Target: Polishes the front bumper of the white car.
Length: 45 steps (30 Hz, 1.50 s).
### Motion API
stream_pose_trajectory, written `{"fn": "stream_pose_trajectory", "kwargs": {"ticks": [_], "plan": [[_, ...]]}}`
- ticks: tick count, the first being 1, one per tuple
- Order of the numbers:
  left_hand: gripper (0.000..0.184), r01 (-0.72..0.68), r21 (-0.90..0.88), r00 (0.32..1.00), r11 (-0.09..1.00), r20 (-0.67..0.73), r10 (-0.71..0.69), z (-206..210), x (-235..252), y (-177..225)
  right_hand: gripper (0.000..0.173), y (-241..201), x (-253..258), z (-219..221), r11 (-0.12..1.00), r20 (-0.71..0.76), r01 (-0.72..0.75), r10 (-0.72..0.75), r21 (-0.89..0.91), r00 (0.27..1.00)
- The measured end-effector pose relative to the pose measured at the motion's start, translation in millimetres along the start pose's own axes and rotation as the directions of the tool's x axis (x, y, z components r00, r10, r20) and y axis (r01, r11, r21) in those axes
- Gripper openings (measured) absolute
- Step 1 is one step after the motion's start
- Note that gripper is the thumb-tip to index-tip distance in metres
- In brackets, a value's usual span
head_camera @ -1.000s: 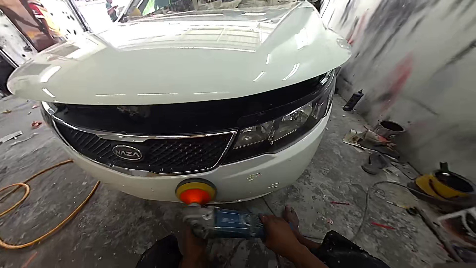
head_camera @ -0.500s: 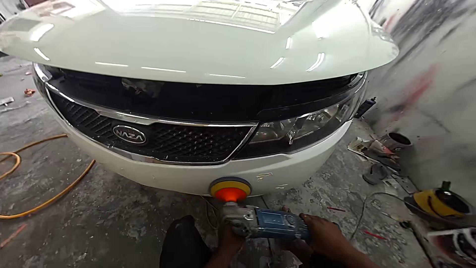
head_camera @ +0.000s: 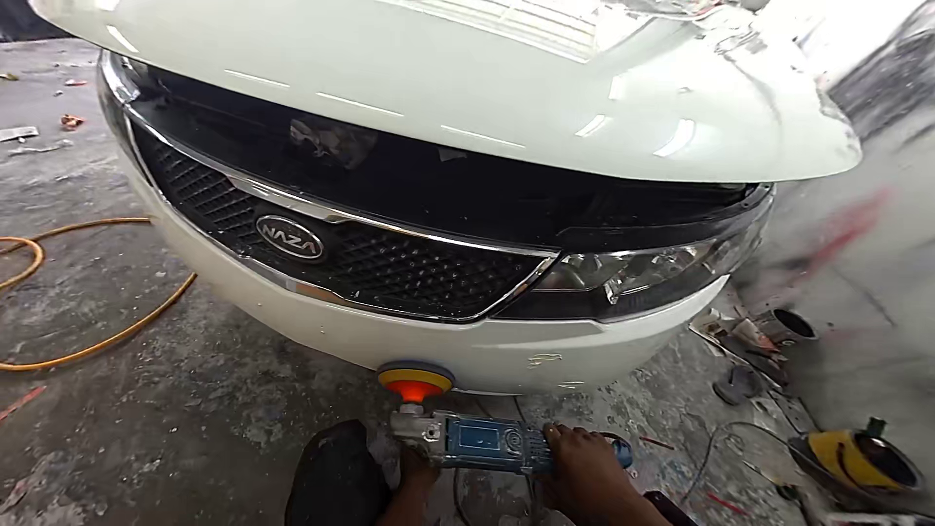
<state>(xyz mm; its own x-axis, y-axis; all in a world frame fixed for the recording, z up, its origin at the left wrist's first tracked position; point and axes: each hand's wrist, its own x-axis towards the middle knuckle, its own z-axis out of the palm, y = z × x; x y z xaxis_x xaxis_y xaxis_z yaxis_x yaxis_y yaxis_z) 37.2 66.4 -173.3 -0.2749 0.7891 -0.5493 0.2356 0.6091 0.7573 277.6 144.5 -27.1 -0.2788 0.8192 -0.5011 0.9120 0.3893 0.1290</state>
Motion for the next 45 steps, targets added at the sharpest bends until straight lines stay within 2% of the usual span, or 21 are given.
{"fn": "stream_pose_trajectory", "kwargs": {"ticks": [2, 3, 4, 5, 7, 8, 11, 12, 14, 16, 18, 20, 23, 26, 28, 30, 34, 38, 43, 45], "plan": [[0.067, -0.044, -0.359, 0.986, 0.932, -0.164, -0.016, -13, 10, -16, 0.051, -34, 1, -17, 0.999, -0.013, 0.029, -0.029, 0.014, 0.999], [0.057, -0.086, -0.541, 0.973, 0.837, -0.227, -0.047, -18, 16, -20, 0.05, -49, 0, -29, 0.999, -0.007, 0.04, -0.04, 0.022, 0.999], [0.05, -0.118, -0.672, 0.962, 0.731, -0.259, -0.082, -25, 20, -20, 0.049, -63, -2, -40, 0.998, -0.006, 0.051, -0.051, 0.022, 0.999], [0.05, -0.167, -0.675, 0.945, 0.719, -0.317, -0.078, -33, 20, -18, 0.047, -74, -4, -50, 0.998, -0.006, 0.062, -0.062, 0.017, 0.998], [0.068, -0.215, -0.422, 0.894, 0.881, -0.448, 0.004, -57, 15, -9, 0.046, -89, -9, -69, 0.997, -0.017, 0.078, -0.078, 0.018, 0.997], [0.074, -0.227, -0.325, 0.873, 0.918, -0.486, 0.043, -67, 13, -3, 0.047, -91, -11, -76, 0.997, -0.026, 0.078, -0.078, 0.023, 0.997], [0.07, -0.385, -0.172, 0.763, 0.907, -0.612, 0.208, -76, -3, 20, 0.054, -73, -19, -79, 0.995, -0.043, 0.057, -0.054, 0.083, 0.998], [0.067, -0.387, -0.095, 0.762, 0.917, -0.594, 0.26, -77, -14, 29, 0.056, -59, -22, -71, 0.991, -0.053, 0.046, -0.04, 0.123, 0.998], [0.054, -0.291, 0.08, 0.846, 0.953, -0.443, 0.295, -75, -39, 52, 0.065, -26, -28, -44, 0.973, -0.022, 0.003, 0.002, 0.229, 1.0], [0.042, -0.237, 0.267, 0.936, 0.934, -0.196, 0.293, -66, -57, 67, 0.075, 9, -36, -3, 0.929, 0.019, -0.03, 0.025, 0.368, 1.0], [0.04, -0.275, 0.397, 0.955, 0.876, 0.006, 0.297, -53, -67, 74, 0.072, 39, -41, 36, 0.876, 0.023, -0.014, 0.003, 0.483, 1.0], [0.04, -0.285, 0.463, 0.957, 0.839, 0.091, 0.274, -45, -71, 75, 0.07, 54, -42, 65, 0.833, 0.009, 0.023, -0.034, 0.552, 0.999], [0.041, -0.238, 0.486, 0.967, 0.841, 0.035, 0.253, -60, -67, 70, 0.068, 35, -35, 57, 0.827, 0.003, 0.038, -0.048, 0.561, 0.999], [0.043, -0.117, 0.396, 0.964, 0.911, -0.176, 0.2, -87, -61, 58, 0.069, -4, -20, 21, 0.893, -0.006, 0.057, -0.06, 0.447, 0.998], [0.043, -0.055, 0.269, 0.935, 0.962, -0.324, 0.144, -102, -55, 49, 0.066, -34, -12, -16, 0.939, 0.022, 0.053, -0.064, 0.34, 0.998], [0.045, -0.052, 0.154, 0.881, 0.987, -0.458, 0.118, -110, -48, 35, 0.063, -63, -9, -50, 0.97, 0.033, 0.059, -0.068, 0.237, 0.997], [0.045, -0.122, 0.019, 0.81, 0.992, -0.576, 0.111, -108, -39, 18, 0.054, -86, -6, -80, 0.985, -0.009, 0.09, -0.09, 0.147, 0.996], [0.045, -0.091, 0.071, 0.834, 0.993, -0.539, 0.115, -100, -45, 25, 0.057, -71, -8, -64, 0.981, -0.012, 0.093, -0.093, 0.171, 0.996], [0.045, -0.069, 0.236, 0.916, 0.969, -0.369, 0.155, -77, -58, 51, 0.065, -24, -23, -18, 0.962, 0.005, 0.006, -0.007, 0.274, 1.0], [0.045, -0.085, 0.314, 0.944, 0.946, -0.278, 0.177, -67, -63, 66, 0.074, -2, -29, 1, 0.947, 0.001, -0.026, 0.027, 0.321, 1.0]]}}
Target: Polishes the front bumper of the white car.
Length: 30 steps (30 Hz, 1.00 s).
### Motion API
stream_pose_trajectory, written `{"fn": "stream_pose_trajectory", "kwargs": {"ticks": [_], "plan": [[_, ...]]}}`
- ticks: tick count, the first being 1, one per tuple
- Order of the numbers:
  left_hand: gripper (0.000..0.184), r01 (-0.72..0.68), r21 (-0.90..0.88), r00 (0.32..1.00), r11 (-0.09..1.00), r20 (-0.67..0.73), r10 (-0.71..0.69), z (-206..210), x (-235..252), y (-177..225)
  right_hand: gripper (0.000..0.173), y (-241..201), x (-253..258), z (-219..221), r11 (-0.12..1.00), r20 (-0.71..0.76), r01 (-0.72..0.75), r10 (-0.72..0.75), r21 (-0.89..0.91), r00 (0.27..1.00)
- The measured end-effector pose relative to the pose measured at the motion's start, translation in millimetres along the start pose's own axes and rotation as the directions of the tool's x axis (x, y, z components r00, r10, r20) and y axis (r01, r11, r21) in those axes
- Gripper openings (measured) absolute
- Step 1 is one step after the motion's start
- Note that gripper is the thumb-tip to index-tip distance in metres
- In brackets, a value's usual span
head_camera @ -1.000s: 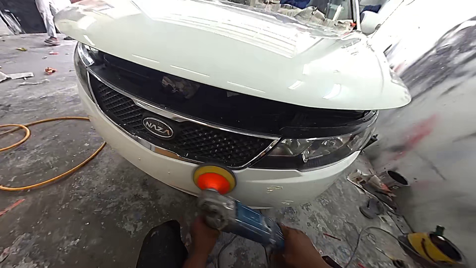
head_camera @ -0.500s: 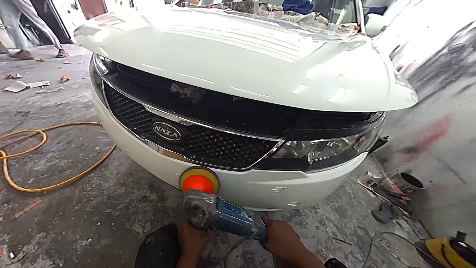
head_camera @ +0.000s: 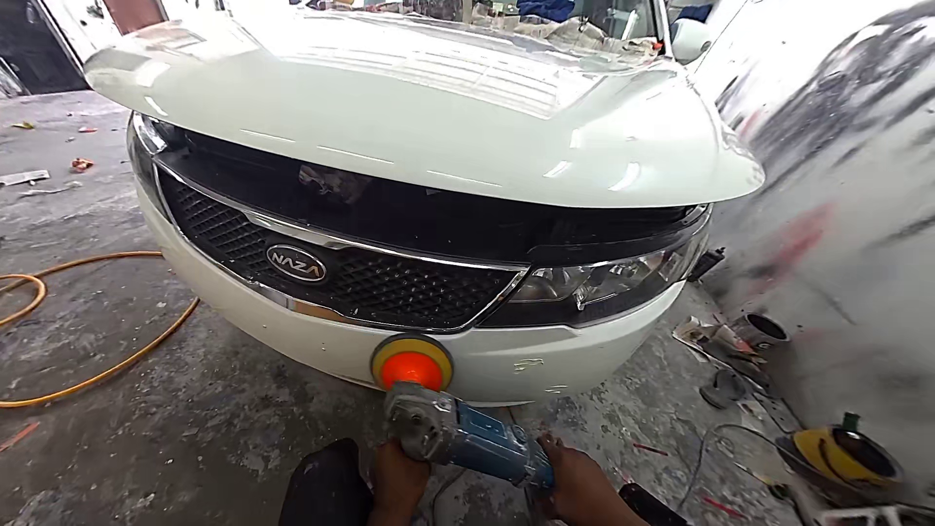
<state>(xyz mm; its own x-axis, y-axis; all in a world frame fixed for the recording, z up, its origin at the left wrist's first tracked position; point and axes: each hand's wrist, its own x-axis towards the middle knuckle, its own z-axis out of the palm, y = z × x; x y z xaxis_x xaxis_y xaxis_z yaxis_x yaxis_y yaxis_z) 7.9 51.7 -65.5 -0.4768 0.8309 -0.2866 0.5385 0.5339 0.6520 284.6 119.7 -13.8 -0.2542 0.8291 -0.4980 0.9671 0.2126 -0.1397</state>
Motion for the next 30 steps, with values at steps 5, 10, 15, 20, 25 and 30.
{"fn": "stream_pose_trajectory", "kwargs": {"ticks": [5, 10, 15, 20, 25, 30], "plan": [[0.048, -0.104, 0.09, 0.983, 0.99, 0.158, 0.089, 20, -7, 28, 0.088, 55, -5, 13, 0.996, -0.033, 0.005, -0.003, 0.088, 0.999], [0.057, -0.109, -0.039, 0.981, 0.993, 0.156, 0.114, 54, 7, 14, 0.074, 59, 11, 1, 0.999, -0.008, -0.01, 0.009, -0.052, 1.0], [0.078, -0.081, -0.236, 0.985, 0.968, 0.13, 0.114, 85, 22, -30, 0.064, 27, 20, -6, 0.972, 0.029, -0.031, 0.039, -0.234, 0.999], [0.089, 0.036, -0.345, 0.991, 0.938, 0.136, 0.012, 92, 35, -74, 0.064, -23, 27, 3, 0.949, 0.088, -0.028, 0.058, -0.313, 0.994], [0.057, 0.072, -0.833, 0.968, 0.548, -0.073, -0.24, 75, 60, -96, 0.054, -104, 36, -9, 0.954, 0.077, 0.065, -0.044, -0.294, 0.996], [0.066, 0.115, -0.724, 0.97, 0.681, -0.064, -0.233, 59, 56, -83, 0.054, -109, 28, -22, 0.952, 0.058, 0.08, -0.066, -0.295, 0.996]]}}
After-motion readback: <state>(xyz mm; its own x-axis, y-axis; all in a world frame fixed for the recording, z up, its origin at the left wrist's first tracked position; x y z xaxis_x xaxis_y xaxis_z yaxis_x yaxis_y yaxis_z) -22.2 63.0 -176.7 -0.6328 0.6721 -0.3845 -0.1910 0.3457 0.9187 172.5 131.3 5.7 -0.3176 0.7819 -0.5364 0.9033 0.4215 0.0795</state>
